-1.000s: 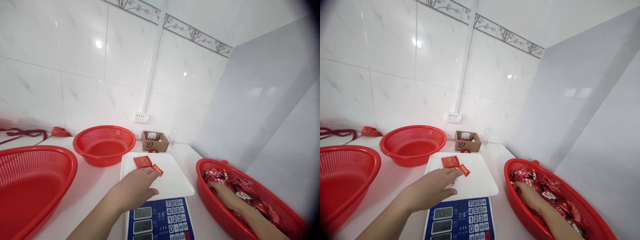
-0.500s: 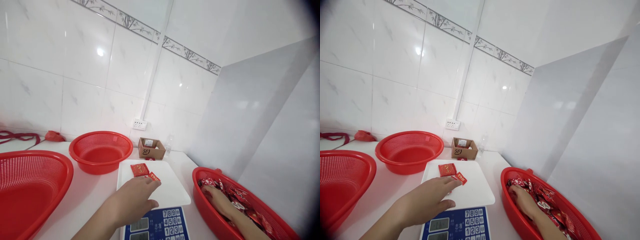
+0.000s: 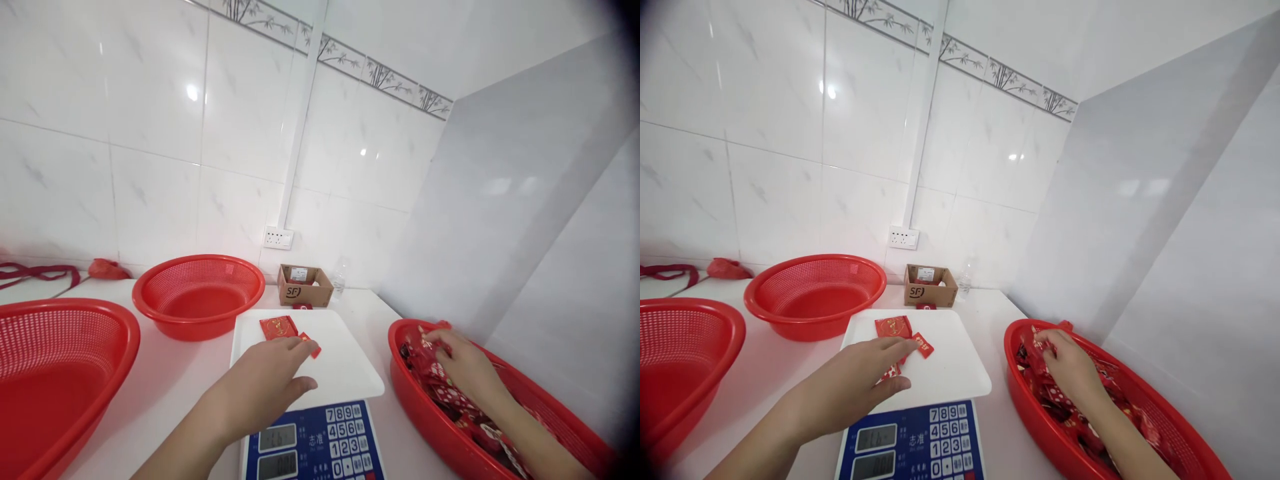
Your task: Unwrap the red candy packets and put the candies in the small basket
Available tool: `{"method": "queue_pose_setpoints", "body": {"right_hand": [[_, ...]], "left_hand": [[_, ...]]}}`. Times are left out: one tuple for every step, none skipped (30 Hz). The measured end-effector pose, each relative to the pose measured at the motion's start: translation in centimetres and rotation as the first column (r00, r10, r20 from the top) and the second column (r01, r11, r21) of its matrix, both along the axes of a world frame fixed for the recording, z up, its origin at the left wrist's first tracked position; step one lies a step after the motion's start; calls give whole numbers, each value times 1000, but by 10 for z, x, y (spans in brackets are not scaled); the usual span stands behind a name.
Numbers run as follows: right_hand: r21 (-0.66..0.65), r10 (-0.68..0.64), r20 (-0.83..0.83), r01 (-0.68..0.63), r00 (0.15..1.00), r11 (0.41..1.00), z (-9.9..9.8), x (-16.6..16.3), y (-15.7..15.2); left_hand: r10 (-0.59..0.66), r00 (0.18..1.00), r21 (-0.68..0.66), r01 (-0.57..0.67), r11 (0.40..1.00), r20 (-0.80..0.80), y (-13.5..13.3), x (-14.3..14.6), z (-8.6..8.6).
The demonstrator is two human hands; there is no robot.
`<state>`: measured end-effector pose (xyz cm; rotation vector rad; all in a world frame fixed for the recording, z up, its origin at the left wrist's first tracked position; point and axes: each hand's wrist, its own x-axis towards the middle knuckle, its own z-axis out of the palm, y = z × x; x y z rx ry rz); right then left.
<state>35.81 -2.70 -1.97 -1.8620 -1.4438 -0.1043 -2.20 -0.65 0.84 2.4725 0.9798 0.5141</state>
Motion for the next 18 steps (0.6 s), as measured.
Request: {"method": "queue_pose_setpoints", "body": {"right_hand": [[52,12,-18,-11,1000,999,7,-10,-3],[109,40,-35,-36,999,993,14,-23,-6],[158,90,-51,-81,995,984,20,-37,-9],[204,147,-65,-131,987,970,24,-53,-10],[247,207,-83,-182,975,952,27,-70,-11],[287,271,-96,-234,958,929,29,-86,-11],[318,338,-107,-290,935,903,29,-103,-9],[352,404,-115,-343,907,871,29,-118,-7],[384,464,-128,-388,877,838,28,-132,-3],[409,516,-141,-425,845,808,26,-144,1],[429,564,-155,-459,811,778,25,-154,6],[444,605,-167,-488,779,751,22,-162,11],[455,638,-182,-511,748,729,20,-170,16],[463,666,-197,-531,719,710,18,-175,20],[468,690,-211,-548,693,693,15,-180,24],[471,710,-224,-564,668,679,12,-184,28],[471,727,-237,-578,644,666,10,-187,30],[468,740,-253,-590,623,658,8,-189,32]], "left_hand": [[11,999,-10,-10,1000,43,0,2,-1],[21,995,-33,-18,999,96,0,5,-2],[30,988,-71,-20,997,154,1,9,-3],[41,976,-122,-14,992,215,1,13,-5],[54,959,-181,-3,983,279,1,18,-7],[69,938,-241,16,970,341,1,23,-9],[77,914,-295,49,954,399,0,29,-12],[80,887,-344,93,934,456,0,34,-14],[83,854,-386,143,911,513,0,39,-15],[93,815,-419,192,887,572,-1,44,-17],[119,767,-445,231,865,630,-1,49,-18],[163,709,-465,254,848,686,0,52,-19],[224,641,-479,256,840,734,1,55,-20],[289,569,-493,242,836,770,3,57,-21],[346,501,-503,221,835,794,5,58,-22],[391,441,-514,202,834,808,8,58,-22],[420,394,-519,189,834,817,12,57,-22],[433,360,-518,185,835,826,15,55,-22]]}}
